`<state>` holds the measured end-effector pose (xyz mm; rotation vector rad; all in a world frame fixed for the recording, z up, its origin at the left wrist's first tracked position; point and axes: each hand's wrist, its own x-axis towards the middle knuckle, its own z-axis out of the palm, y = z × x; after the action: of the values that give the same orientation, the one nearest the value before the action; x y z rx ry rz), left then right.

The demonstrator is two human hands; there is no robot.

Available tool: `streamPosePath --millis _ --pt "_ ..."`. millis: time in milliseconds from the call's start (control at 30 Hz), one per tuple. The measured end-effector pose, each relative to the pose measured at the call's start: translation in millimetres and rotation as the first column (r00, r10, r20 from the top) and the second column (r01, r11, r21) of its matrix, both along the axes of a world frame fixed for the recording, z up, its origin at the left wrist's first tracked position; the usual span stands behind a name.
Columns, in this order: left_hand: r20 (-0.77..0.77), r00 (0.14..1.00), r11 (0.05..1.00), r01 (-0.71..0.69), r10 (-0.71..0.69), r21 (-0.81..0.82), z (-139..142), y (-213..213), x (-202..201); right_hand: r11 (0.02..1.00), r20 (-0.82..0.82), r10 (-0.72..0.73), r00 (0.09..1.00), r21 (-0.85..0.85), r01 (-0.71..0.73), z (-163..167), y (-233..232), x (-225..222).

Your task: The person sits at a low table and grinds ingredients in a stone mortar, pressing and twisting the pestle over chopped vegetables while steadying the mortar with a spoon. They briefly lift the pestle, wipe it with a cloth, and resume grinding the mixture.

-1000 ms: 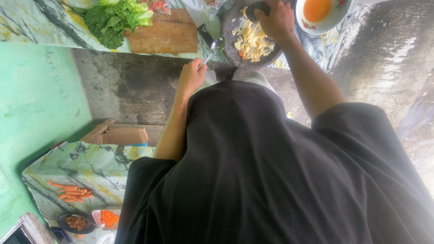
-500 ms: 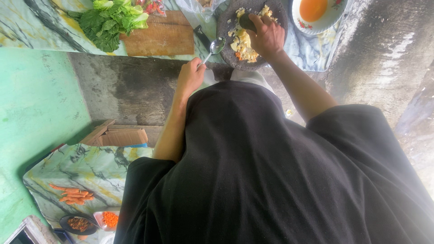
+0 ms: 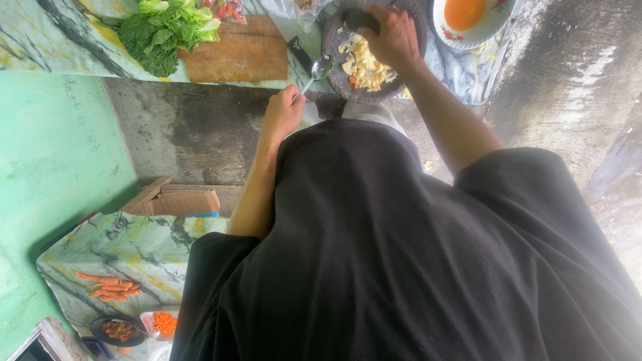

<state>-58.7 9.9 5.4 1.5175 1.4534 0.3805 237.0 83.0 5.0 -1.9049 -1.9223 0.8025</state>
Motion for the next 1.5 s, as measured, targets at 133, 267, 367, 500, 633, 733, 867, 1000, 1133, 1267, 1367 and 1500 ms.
streamPosePath --millis 133,267,367,500,633,733,867,1000,1133,1267,1367,1500 --pt "-0.008 1.0 0.998 -0.024 0.023 -0.052 1 1 -1 0.994 0.025 0.039 0.999 0.102 -0.042 -2 -19 1" --pt "-0.019 1.0 0.998 -0.021 0.02 -0.058 1 1 -2 0.957 0.161 0.079 0.984 0.263 -0.12 -1 -32 3" --pt "0.01 1.0 1.0 0.001 -0.001 0.005 2 2 -1 0.935 0.266 0.059 0.962 0.323 -0.147 0 -31 -1" --pt "-0.026 1.0 0.993 0.012 -0.015 -0.114 4 5 2 0.996 0.017 -0.084 0.996 0.015 0.084 3 -23 -1" --pt "0.008 0.998 0.997 0.067 -0.067 0.041 4 10 4 0.996 0.012 -0.046 0.999 0.081 0.044 3 -28 11" --pt "0.002 0.998 0.997 0.065 -0.065 -0.046 3 9 7 0.999 0.017 -0.043 0.999 -0.032 0.044 2 -54 10" --pt "0.065 0.995 0.993 0.07 -0.077 0.092 -1 12 16 0.997 0.162 -0.035 0.986 0.077 0.023 -3 -87 -9" --pt "0.098 0.991 0.989 0.083 -0.095 0.12 -2 14 21 0.985 0.268 -0.056 0.962 0.17 0.01 -6 -94 -22" --pt "0.089 0.988 0.99 0.119 -0.126 0.078 -5 20 21 0.994 0.277 -0.107 0.955 0.051 0.097 -4 -87 -29" --pt "0.107 0.985 0.988 0.129 -0.138 0.086 -8 26 19 0.984 0.242 -0.155 0.958 -0.049 0.172 1 -86 -35" --pt "0.12 0.984 0.99 0.129 -0.135 0.054 -7 31 23 0.98 0.232 -0.182 0.955 -0.036 0.195 5 -87 -37" --pt "0.125 0.981 0.982 0.132 -0.149 0.134 -6 37 27 0.971 0.219 -0.22 0.951 -0.049 0.236 6 -86 -38"
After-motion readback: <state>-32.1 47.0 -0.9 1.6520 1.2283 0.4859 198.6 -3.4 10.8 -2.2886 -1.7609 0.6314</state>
